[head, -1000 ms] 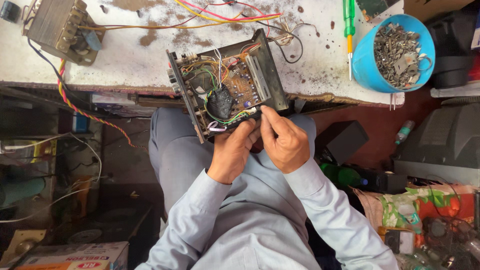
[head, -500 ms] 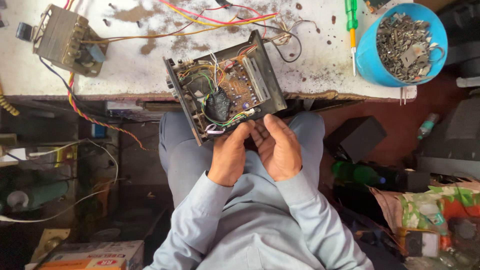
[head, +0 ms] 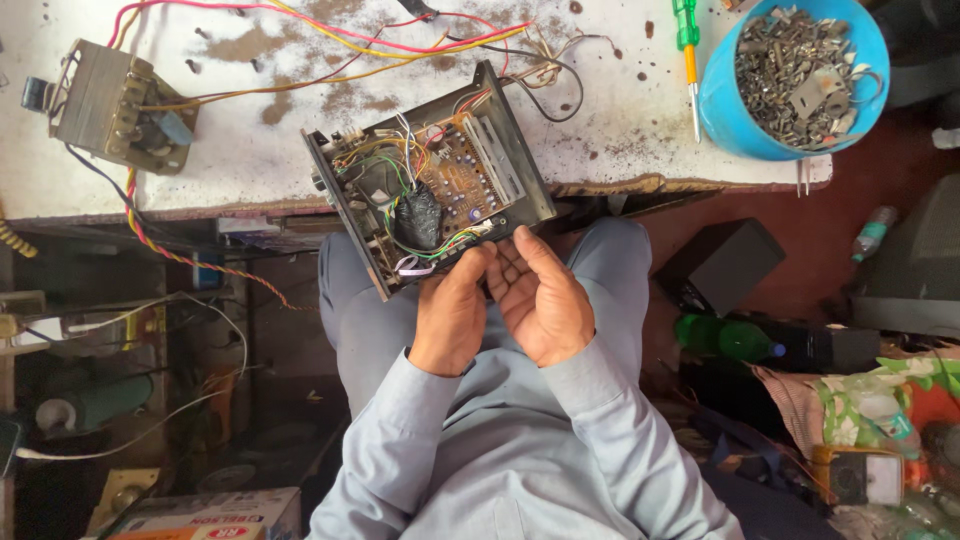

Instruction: The person works on an open electronic device held on their lap, using a screwdriver to adjust internal components and handling small parts from a nearby container. They connect wires and manipulate components within the device's casing.

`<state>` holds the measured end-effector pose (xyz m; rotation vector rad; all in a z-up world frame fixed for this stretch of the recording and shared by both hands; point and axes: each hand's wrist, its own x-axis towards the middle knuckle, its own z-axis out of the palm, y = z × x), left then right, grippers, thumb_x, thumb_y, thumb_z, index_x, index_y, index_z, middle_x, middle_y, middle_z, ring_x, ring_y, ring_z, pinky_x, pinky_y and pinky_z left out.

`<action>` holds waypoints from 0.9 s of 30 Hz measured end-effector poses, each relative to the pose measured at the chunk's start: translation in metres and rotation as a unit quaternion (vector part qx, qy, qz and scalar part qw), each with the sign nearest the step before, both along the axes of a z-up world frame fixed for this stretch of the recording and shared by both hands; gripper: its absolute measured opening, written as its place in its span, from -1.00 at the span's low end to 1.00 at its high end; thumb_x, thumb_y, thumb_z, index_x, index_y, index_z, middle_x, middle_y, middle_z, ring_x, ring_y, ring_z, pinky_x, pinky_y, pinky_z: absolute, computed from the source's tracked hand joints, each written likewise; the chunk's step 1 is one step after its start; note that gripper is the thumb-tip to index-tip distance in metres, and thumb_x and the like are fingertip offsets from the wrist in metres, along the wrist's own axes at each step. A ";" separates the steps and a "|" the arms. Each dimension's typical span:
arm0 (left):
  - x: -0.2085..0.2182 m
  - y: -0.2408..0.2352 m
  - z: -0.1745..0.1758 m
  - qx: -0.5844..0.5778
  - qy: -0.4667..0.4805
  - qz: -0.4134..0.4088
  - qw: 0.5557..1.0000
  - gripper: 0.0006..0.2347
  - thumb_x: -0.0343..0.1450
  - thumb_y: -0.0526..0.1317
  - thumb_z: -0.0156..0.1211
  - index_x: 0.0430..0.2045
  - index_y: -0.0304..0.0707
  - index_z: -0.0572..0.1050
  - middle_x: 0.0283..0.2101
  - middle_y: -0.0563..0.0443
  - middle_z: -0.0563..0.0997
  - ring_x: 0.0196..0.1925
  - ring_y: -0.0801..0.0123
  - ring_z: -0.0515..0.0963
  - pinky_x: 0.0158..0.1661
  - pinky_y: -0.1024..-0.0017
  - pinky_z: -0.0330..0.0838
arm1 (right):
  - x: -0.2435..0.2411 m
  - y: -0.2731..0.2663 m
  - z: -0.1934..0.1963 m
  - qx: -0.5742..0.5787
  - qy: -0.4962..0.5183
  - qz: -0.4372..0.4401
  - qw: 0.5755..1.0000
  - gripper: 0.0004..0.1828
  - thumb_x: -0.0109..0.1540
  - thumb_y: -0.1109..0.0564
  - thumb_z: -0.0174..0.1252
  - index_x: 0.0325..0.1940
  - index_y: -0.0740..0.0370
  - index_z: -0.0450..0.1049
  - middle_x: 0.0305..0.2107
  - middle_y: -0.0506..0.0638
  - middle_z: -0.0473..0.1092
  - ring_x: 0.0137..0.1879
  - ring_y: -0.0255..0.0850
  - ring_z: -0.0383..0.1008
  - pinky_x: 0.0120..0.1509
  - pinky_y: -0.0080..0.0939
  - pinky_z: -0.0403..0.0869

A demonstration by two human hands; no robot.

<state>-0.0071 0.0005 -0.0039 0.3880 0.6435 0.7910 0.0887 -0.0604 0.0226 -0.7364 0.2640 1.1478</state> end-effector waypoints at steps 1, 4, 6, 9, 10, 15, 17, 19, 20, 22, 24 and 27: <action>0.000 0.000 -0.002 0.006 -0.002 0.002 1.000 -0.84 0.43 -0.43 0.21 -0.12 -0.42 0.54 -0.09 -0.01 0.62 -0.01 0.36 0.57 0.07 0.38 0.44 | 0.000 0.000 0.000 0.001 0.000 0.000 1.000 -0.74 0.28 0.14 0.25 0.00 0.30 0.46 -0.18 0.01 0.48 -0.01 -0.19 0.51 0.15 -0.22 0.49; 0.000 -0.001 -0.006 -0.012 -0.003 0.002 1.000 -0.83 0.42 -0.42 0.20 -0.13 -0.40 0.55 -0.09 -0.02 0.63 -0.02 0.34 0.60 0.07 0.37 0.47 | 0.000 0.000 -0.002 0.004 -0.001 -0.002 1.000 -0.74 0.28 0.13 0.24 0.00 0.30 0.46 -0.18 0.02 0.48 -0.01 -0.19 0.51 0.16 -0.22 0.49; 0.002 -0.001 -0.008 -0.017 0.002 0.007 1.000 -0.84 0.42 -0.42 0.20 -0.14 -0.40 0.55 -0.10 -0.02 0.64 -0.03 0.34 0.60 0.05 0.37 0.47 | -0.001 0.000 -0.003 0.007 -0.001 -0.006 1.000 -0.73 0.29 0.13 0.24 0.00 0.31 0.45 -0.18 0.02 0.49 -0.01 -0.18 0.52 0.16 -0.22 0.49; 0.002 -0.001 -0.006 -0.025 0.009 0.006 1.000 -0.84 0.41 -0.42 0.20 -0.15 -0.41 0.56 -0.12 -0.02 0.64 -0.04 0.35 0.61 0.04 0.38 0.48 | -0.002 0.001 -0.004 0.028 0.006 -0.006 1.000 -0.74 0.32 0.13 0.23 0.03 0.30 0.43 -0.17 0.01 0.47 0.00 -0.19 0.50 0.17 -0.22 0.49; 0.002 -0.001 -0.005 -0.028 0.011 0.004 1.000 -0.84 0.41 -0.42 0.20 -0.16 -0.41 0.56 -0.12 -0.02 0.65 -0.04 0.35 0.61 0.04 0.38 0.48 | -0.001 0.002 -0.003 0.046 0.019 0.002 0.999 -0.75 0.33 0.13 0.22 0.03 0.30 0.43 -0.16 0.01 0.47 0.00 -0.19 0.50 0.17 -0.21 0.49; -0.002 0.000 0.004 0.007 0.009 -0.015 1.000 -0.88 0.46 -0.40 0.22 -0.16 -0.44 0.56 -0.15 0.02 0.61 -0.11 0.44 0.54 -0.06 0.45 0.43 | 0.003 0.003 -0.002 0.084 0.046 0.044 0.994 -0.69 0.32 0.07 0.15 0.05 0.31 0.42 -0.13 0.01 0.47 -0.01 -0.19 0.48 0.13 -0.19 0.46; -0.005 0.001 0.011 0.024 0.043 -0.037 0.998 -0.87 0.46 -0.36 0.22 -0.18 -0.42 0.57 -0.16 0.06 0.62 -0.15 0.50 0.54 -0.09 0.48 0.43 | 0.003 0.005 -0.005 0.088 0.044 0.040 0.994 -0.72 0.34 0.08 0.16 0.05 0.30 0.42 -0.14 0.01 0.46 -0.01 -0.18 0.47 0.17 -0.16 0.45; -0.012 -0.002 0.022 0.046 0.104 -0.069 0.991 -0.84 0.42 -0.28 0.19 -0.20 -0.34 0.59 -0.17 0.11 0.65 -0.16 0.56 0.57 -0.10 0.53 0.45 | 0.003 0.006 -0.009 0.086 0.036 0.038 0.995 -0.73 0.36 0.07 0.18 0.05 0.29 0.42 -0.15 0.01 0.45 0.00 -0.17 0.46 0.20 -0.15 0.45; -0.016 -0.004 0.028 0.097 0.189 -0.096 0.972 -0.86 0.44 -0.26 0.22 -0.22 -0.35 0.58 -0.23 0.06 0.64 -0.23 0.51 0.54 -0.17 0.46 0.43 | 0.004 0.007 -0.012 0.082 0.028 0.037 0.996 -0.72 0.36 0.07 0.18 0.05 0.29 0.43 -0.16 0.01 0.45 -0.01 -0.17 0.46 0.20 -0.15 0.45; -0.030 -0.015 0.044 0.196 0.353 -0.148 0.903 -0.84 0.47 -0.22 0.30 -0.25 -0.37 0.56 -0.35 -0.04 0.62 -0.35 0.39 0.49 -0.30 0.34 0.40 | 0.007 0.006 -0.016 0.053 0.027 0.037 0.998 -0.71 0.35 0.06 0.19 0.05 0.29 0.43 -0.16 0.01 0.45 -0.01 -0.16 0.46 0.21 -0.17 0.44; -0.046 -0.029 0.059 0.470 0.447 -0.065 0.758 -0.84 0.41 -0.19 0.36 -0.25 -0.25 0.57 -0.24 0.02 0.62 -0.16 0.30 0.54 -0.10 0.31 0.40 | 0.010 0.004 -0.019 0.001 0.042 0.040 0.998 -0.70 0.34 0.04 0.20 0.04 0.29 0.44 -0.17 0.02 0.46 -0.01 -0.16 0.46 0.20 -0.19 0.43; -0.054 -0.028 0.068 0.716 0.497 0.065 0.486 -0.78 0.43 -0.23 0.30 -0.05 -0.10 0.57 0.05 0.00 0.54 0.15 0.19 0.47 0.19 0.18 0.26 | 0.011 0.003 -0.021 0.062 0.084 0.058 0.993 -0.70 0.38 0.02 0.19 0.07 0.27 0.43 -0.13 0.00 0.45 0.04 -0.18 0.45 0.29 -0.20 0.41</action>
